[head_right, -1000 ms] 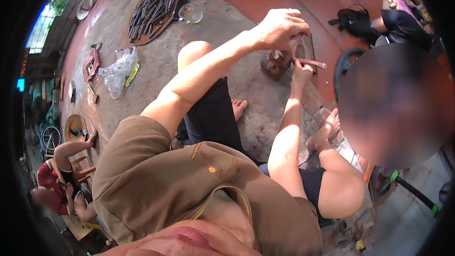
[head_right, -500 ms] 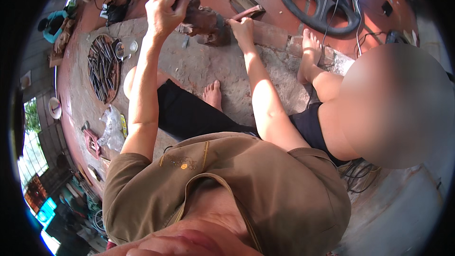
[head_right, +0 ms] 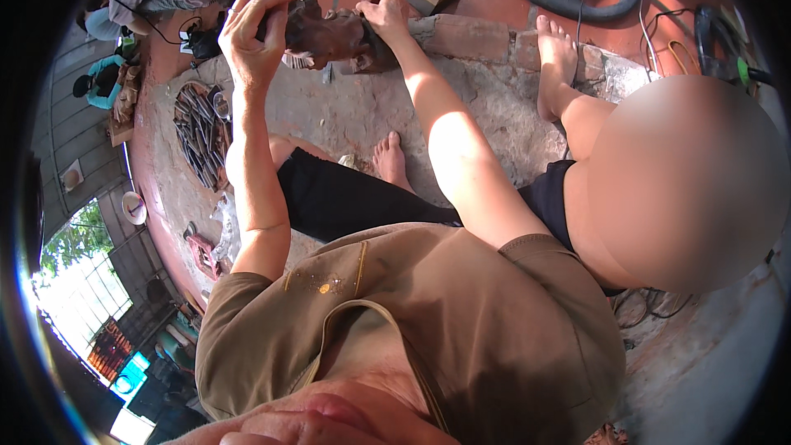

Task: The person sits on the floor and sharpens a metal rod using a file, holding the rod with one hand and filing with the other. The person occasionally pauses to inspect the rod and adjust their grip.

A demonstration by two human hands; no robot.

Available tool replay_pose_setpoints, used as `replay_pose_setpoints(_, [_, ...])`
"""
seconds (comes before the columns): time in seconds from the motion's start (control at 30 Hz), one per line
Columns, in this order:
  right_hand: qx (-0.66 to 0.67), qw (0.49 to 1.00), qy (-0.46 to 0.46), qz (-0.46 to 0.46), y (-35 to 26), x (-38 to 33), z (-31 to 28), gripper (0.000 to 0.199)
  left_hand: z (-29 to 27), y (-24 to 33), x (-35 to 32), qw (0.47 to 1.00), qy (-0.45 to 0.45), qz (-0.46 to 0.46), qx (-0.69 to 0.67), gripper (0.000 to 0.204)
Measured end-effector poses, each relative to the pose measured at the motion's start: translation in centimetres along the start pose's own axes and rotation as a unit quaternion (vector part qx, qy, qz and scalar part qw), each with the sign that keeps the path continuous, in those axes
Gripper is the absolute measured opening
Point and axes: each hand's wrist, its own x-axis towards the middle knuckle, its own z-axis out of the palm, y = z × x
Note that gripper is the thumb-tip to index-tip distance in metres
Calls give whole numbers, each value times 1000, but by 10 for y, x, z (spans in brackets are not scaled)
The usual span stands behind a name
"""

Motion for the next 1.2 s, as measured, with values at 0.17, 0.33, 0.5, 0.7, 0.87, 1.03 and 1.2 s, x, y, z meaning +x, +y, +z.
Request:
replay_pose_setpoints(0.17, [-47,998,29,10,6,-16,-6,40,2,0,0,1000,6,1,6,17])
replay_pose_setpoints(0.33, [41,994,-25,93,14,-33,-26,36,-5,4,-2,1000,-9,-13,13,13])
replay_pose_setpoints(0.5, [-13,1000,-22,-10,0,-12,3,38,-16,9,0,999,-26,4,32,13])
replay_pose_setpoints(0.7, [-52,994,6,-93,24,8,-11,52,-28,14,17,992,-72,-39,-91,21])
replay_pose_setpoints(0.87, [110,992,-56,39,-2,-27,-34,27,-18,12,12,974,-119,-187,-56,40])
replay_pose_setpoints(1.03, [252,947,-156,123,-1,-37,-66,27,-1,18,9,973,-88,-214,-8,25])
replay_pose_setpoints(1.2, [86,966,-243,14,1,-8,-92,28,7,27,14,970,87,-225,-28,22])
